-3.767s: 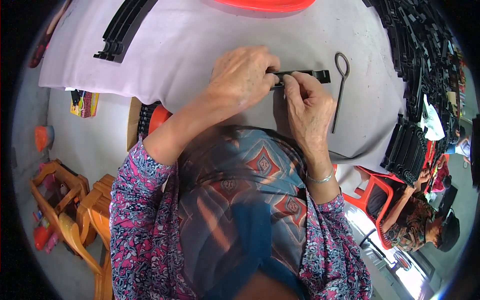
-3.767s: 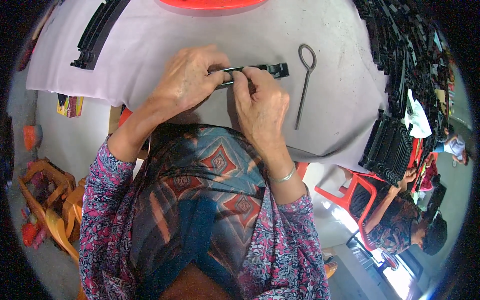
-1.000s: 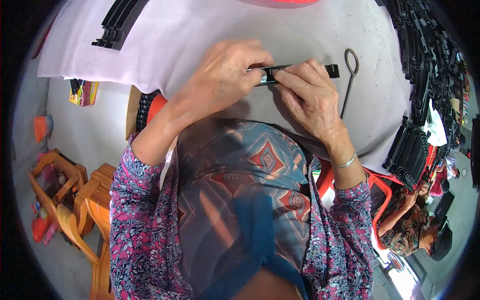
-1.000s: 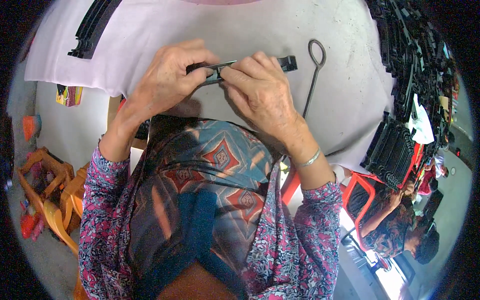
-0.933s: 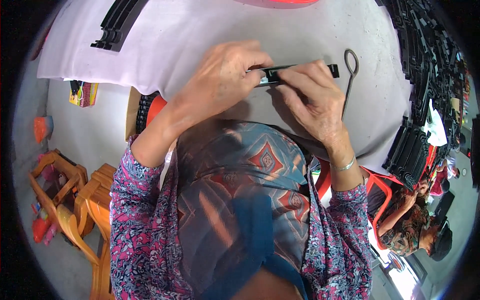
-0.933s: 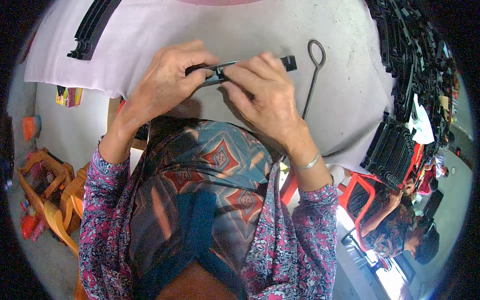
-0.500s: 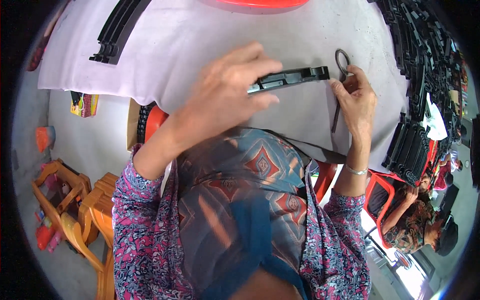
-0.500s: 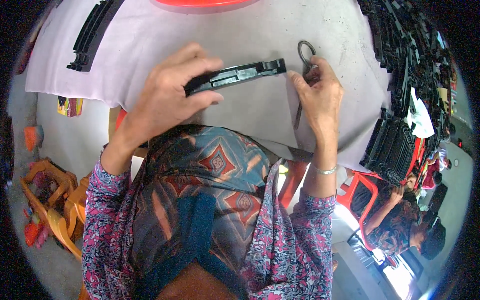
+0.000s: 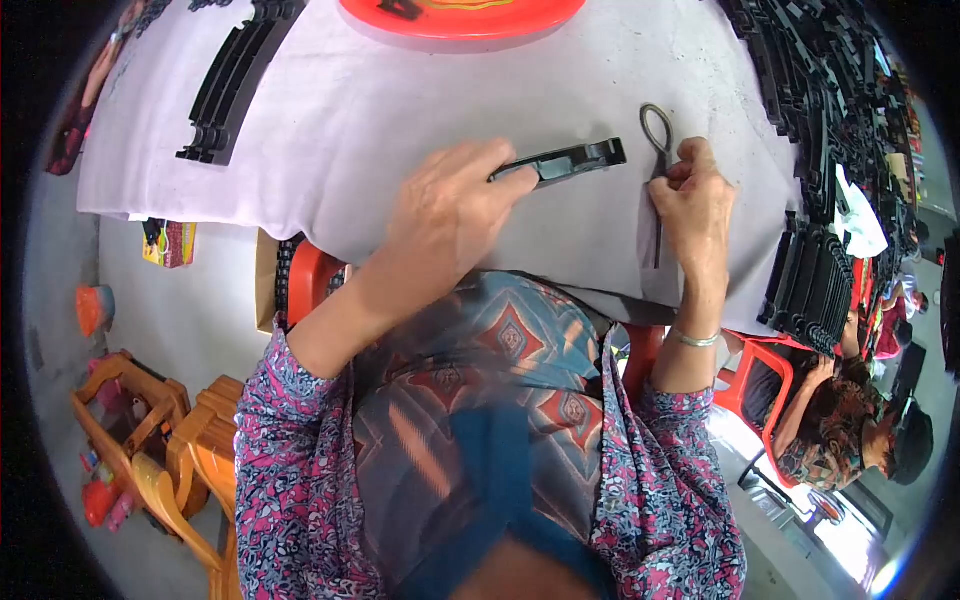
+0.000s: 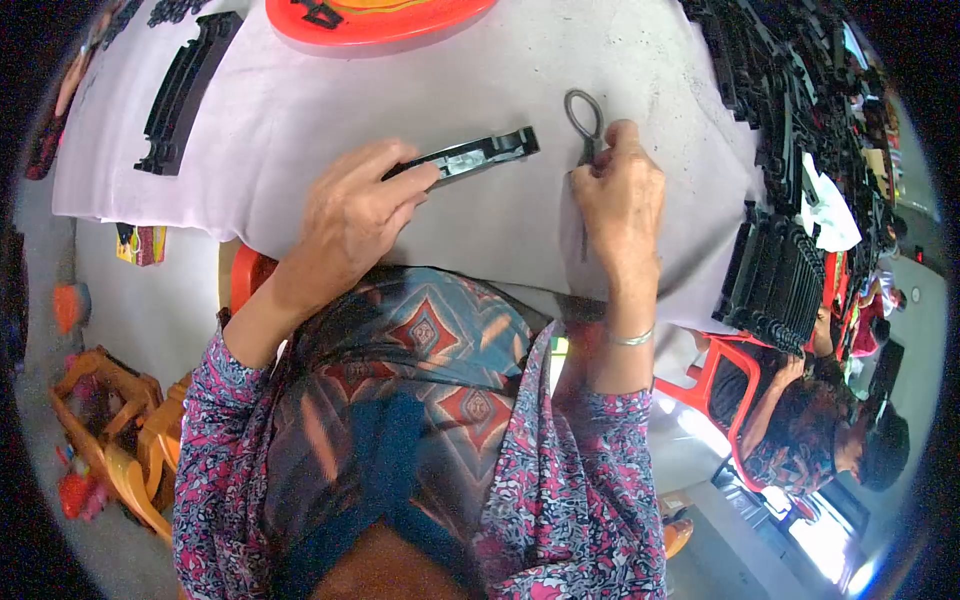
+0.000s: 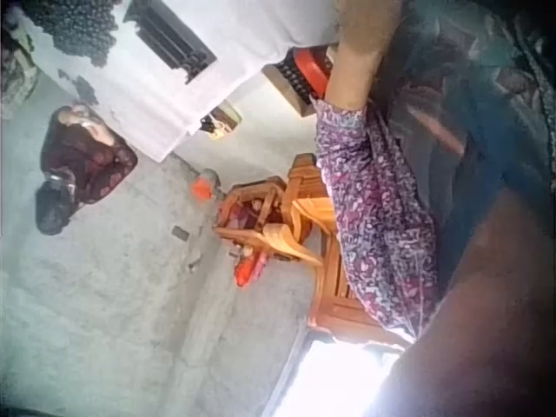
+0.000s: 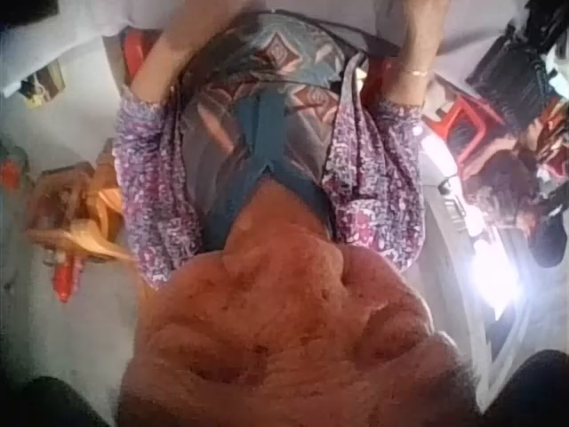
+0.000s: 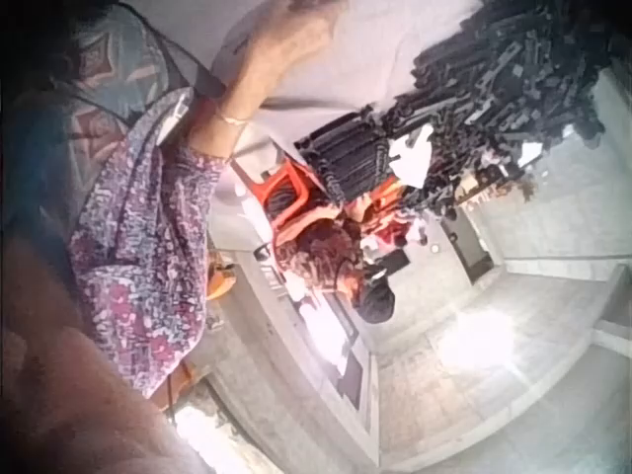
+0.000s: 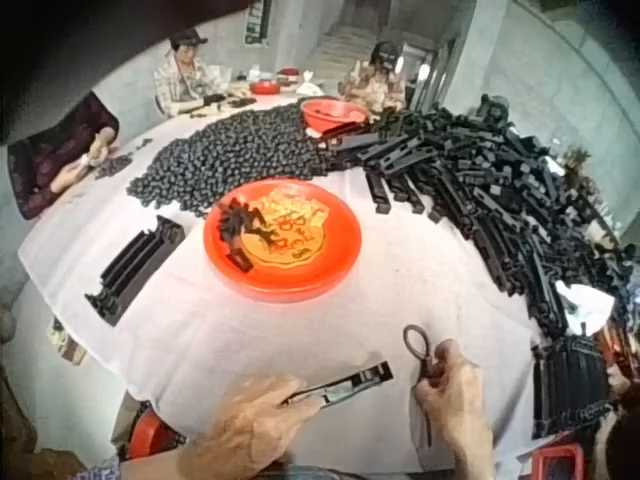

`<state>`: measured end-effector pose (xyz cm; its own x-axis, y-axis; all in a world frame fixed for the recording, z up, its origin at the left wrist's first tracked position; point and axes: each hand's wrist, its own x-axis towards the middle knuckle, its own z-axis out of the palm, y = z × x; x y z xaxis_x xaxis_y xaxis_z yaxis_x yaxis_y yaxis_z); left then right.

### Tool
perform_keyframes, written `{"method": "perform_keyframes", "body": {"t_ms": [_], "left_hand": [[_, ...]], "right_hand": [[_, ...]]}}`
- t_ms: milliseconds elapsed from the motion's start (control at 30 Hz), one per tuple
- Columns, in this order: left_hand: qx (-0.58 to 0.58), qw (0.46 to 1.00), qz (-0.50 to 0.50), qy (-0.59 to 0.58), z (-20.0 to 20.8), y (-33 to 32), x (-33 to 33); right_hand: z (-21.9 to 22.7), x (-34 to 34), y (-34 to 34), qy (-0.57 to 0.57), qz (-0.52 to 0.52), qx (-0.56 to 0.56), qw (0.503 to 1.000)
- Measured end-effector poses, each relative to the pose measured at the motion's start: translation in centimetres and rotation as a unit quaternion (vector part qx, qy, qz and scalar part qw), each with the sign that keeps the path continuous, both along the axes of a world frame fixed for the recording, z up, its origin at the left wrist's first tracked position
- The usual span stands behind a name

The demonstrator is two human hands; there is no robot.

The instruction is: The person assembles levels by inserting vials and plastic pieces into plastic frames by hand, then uses a metal tool to push and secure the components in place.

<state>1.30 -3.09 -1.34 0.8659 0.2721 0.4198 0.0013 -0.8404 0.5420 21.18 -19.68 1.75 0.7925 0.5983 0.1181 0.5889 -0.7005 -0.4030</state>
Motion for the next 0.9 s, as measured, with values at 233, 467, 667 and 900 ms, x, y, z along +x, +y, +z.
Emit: {"method": "perform_keyframes", "body": {"t_ms": [233,467,667,900], "left_hand": [[0.044,0.998,0.006,-0.047,-0.7,0.0,0.3],[0.025,1.0,0.002,-0.017,-0.1,0.0,0.0],[0.043,0.999,-0.001,-0.022,-0.4,0.1,0.3],[0.049,0.998,0.006,-0.037,-0.8,0.2,0.5]], "right_hand": [[-0.4,-0.5,0.1,0.009,0.005,-0.053,0.999],[-0.8,0.4,-1.3,0.059,0.023,-0.012,0.998],[0.1,0.6,-2.2,0.499,0.013,0.379,0.779],[3.4,-2.1,1.8,0.556,0.138,0.524,0.631]]}}
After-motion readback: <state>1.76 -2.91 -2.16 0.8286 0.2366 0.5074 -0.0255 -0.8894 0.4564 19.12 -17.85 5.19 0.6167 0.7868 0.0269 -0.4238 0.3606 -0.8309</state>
